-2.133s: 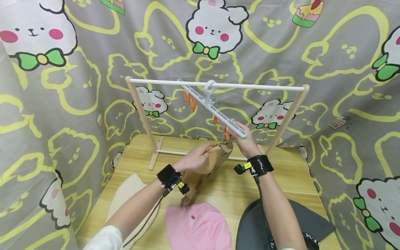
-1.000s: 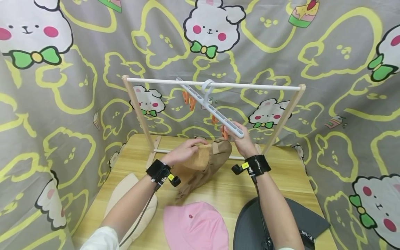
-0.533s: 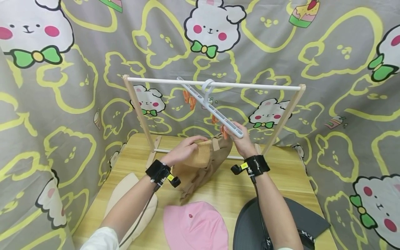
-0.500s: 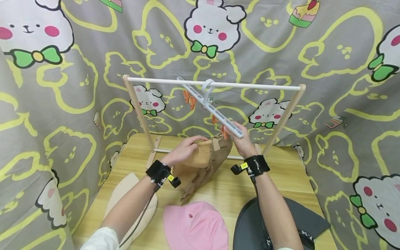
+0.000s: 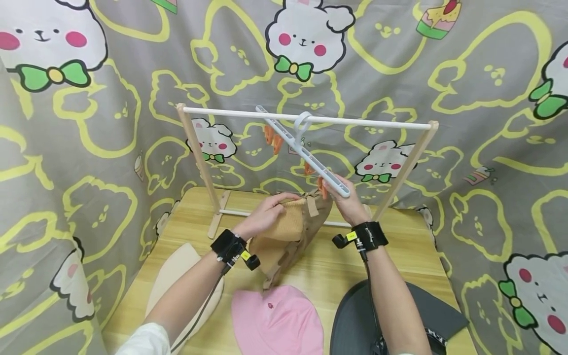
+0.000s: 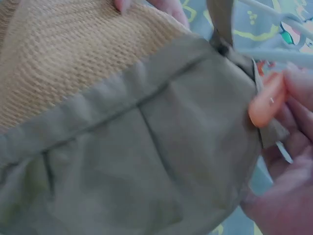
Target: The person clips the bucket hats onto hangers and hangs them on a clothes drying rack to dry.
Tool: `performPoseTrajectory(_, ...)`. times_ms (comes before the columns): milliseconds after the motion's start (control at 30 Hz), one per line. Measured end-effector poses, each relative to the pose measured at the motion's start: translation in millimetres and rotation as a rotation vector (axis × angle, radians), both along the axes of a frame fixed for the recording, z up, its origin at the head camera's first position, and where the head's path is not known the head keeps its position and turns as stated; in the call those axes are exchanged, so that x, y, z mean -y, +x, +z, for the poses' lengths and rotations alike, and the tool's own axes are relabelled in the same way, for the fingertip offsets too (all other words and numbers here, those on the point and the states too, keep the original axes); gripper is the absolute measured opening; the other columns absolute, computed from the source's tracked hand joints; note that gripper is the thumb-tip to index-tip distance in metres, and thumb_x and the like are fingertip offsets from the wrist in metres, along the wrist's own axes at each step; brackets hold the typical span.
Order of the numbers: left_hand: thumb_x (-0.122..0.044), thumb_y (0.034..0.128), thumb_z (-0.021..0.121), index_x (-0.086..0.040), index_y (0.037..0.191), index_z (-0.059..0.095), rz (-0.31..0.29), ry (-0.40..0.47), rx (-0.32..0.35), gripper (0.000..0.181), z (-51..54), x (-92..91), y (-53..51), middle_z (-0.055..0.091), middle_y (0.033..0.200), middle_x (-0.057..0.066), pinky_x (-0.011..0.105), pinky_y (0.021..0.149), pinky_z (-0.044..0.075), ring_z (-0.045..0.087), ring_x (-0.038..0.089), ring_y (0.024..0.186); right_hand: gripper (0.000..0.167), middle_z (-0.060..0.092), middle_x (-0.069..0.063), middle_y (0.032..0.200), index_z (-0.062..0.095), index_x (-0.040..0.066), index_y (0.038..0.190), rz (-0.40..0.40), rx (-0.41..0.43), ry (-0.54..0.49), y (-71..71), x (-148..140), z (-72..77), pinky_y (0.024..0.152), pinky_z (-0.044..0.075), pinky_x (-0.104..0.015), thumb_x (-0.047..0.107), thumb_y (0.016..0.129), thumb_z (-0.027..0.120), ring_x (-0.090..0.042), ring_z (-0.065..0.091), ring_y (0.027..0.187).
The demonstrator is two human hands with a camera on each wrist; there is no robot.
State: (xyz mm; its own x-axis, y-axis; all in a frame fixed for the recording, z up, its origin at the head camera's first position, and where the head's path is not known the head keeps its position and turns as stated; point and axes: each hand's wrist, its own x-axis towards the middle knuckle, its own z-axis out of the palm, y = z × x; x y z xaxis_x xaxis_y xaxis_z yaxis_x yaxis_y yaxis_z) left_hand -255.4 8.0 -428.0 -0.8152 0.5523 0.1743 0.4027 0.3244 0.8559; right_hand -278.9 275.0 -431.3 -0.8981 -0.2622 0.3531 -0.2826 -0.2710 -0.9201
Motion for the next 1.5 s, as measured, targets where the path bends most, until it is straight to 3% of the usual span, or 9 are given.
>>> performPoseTrajectory(167,-0.005,0.0975,0.043,-0.020,0.144,0.062,-0.008,-0.012,-0.008,0.053,-1.3,-9.7,3.7,0.061,0.148,0.002,0.039,0.103,0.045,0.058,0.019,0.119,0.027,0.073,0.001,0.120,0.072,0.001,0.088,0.054,0.093,0.011,0.3,-11,0.4,0.111,0.041,-0.025,0.010,0.108,0.056,-0.013,0.062,0.122)
performPoseTrajectory(367,-0.007,0.0995,0.043,-0.021,0.147,0.059,0.013,-0.062,-0.028,0.052,1.4,-24.3,9.0,0.067,0.129,0.005,0.031,0.083,0.047,0.057,0.016,0.092,0.033,0.068,0.005,0.139,0.068,0.013,0.138,-0.011,0.175,0.051,0.1,-19,-0.9,0.111,0.040,-0.020,0.022,0.107,0.062,-0.010,0.059,0.132)
performPoseTrajectory(500,-0.008,0.1016,0.043,-0.018,0.150,0.054,0.010,-0.069,-0.026,0.051,1.5,-34.6,13.8,0.066,0.117,0.009,0.030,0.073,0.046,0.052,0.015,0.075,0.040,0.071,0.008,0.134,0.060,0.011,0.146,-0.050,0.177,0.030,-0.3,-21,-1.3,0.107,0.042,-0.019,0.020,0.108,0.059,-0.009,0.060,0.130)
performPoseTrajectory(733,-0.011,0.1034,0.047,-0.016,0.155,0.046,0.049,-0.056,-0.035,0.052,-5.5,-55.8,20.7,0.063,0.139,0.009,0.033,0.094,0.051,0.061,0.015,0.106,0.032,0.067,0.013,0.135,0.067,0.020,0.138,-0.149,0.164,0.052,3.3,-21,0.7,0.097,0.042,-0.017,0.026,0.110,0.053,-0.004,0.056,0.121)
performPoseTrajectory(900,-0.009,0.1040,0.047,-0.015,0.158,0.042,0.070,-0.005,-0.006,0.055,-10.5,-69.6,23.9,0.064,0.102,0.010,0.027,0.060,0.048,0.052,0.011,0.064,0.034,0.055,0.010,0.141,0.059,0.023,0.142,-0.175,0.188,0.113,7.6,-23,6.2,0.103,0.044,-0.017,0.034,0.112,0.048,-0.007,0.046,0.136)
performPoseTrajectory(1033,-0.009,0.1056,0.045,-0.014,0.159,0.039,0.069,0.048,0.031,0.054,-13.1,-78.0,25.8,0.057,0.090,0.010,0.027,0.048,0.042,0.042,0.010,0.052,0.060,0.031,-0.005,0.169,0.031,0.009,0.164,-0.170,0.200,0.169,9.1,-26,10.2,0.120,0.031,-0.025,0.036,0.112,0.045,-0.021,0.022,0.158)
performPoseTrajectory(1167,-0.016,0.1082,0.046,-0.014,0.162,0.034,0.086,0.052,0.049,0.055,-13.4,-83.5,30.7,0.064,0.133,0.014,0.032,0.083,0.055,0.066,0.014,0.098,0.066,0.004,-0.015,0.175,0.010,0.000,0.166,-0.190,0.200,0.228,12.7,-24,13.7,0.129,0.005,-0.038,0.030,0.115,0.038,-0.029,0.000,0.162)
performPoseTrajectory(1267,-0.021,0.1090,0.047,-0.015,0.165,0.026,0.084,0.061,0.082,0.061,-13.1,-85.1,35.2,0.049,0.159,0.014,0.037,0.111,0.044,0.053,0.020,0.139,0.062,0.005,-0.017,0.175,0.011,0.000,0.166,-0.243,0.213,0.257,17.6,-21,16.3,0.129,0.004,-0.044,0.028,0.115,0.035,-0.030,0.002,0.162)
performPoseTrajectory(1500,-0.025,0.1093,0.049,-0.014,0.167,0.019,0.056,0.079,0.105,0.066,-15.1,-81.3,42.4,0.042,0.164,0.014,0.036,0.116,0.040,0.047,0.024,0.146,0.060,0.027,-0.022,0.169,0.028,0.000,0.163,-0.392,0.216,0.364,39.3,-13,30.2,0.125,0.024,-0.051,0.033,0.114,0.040,-0.033,0.029,0.153)
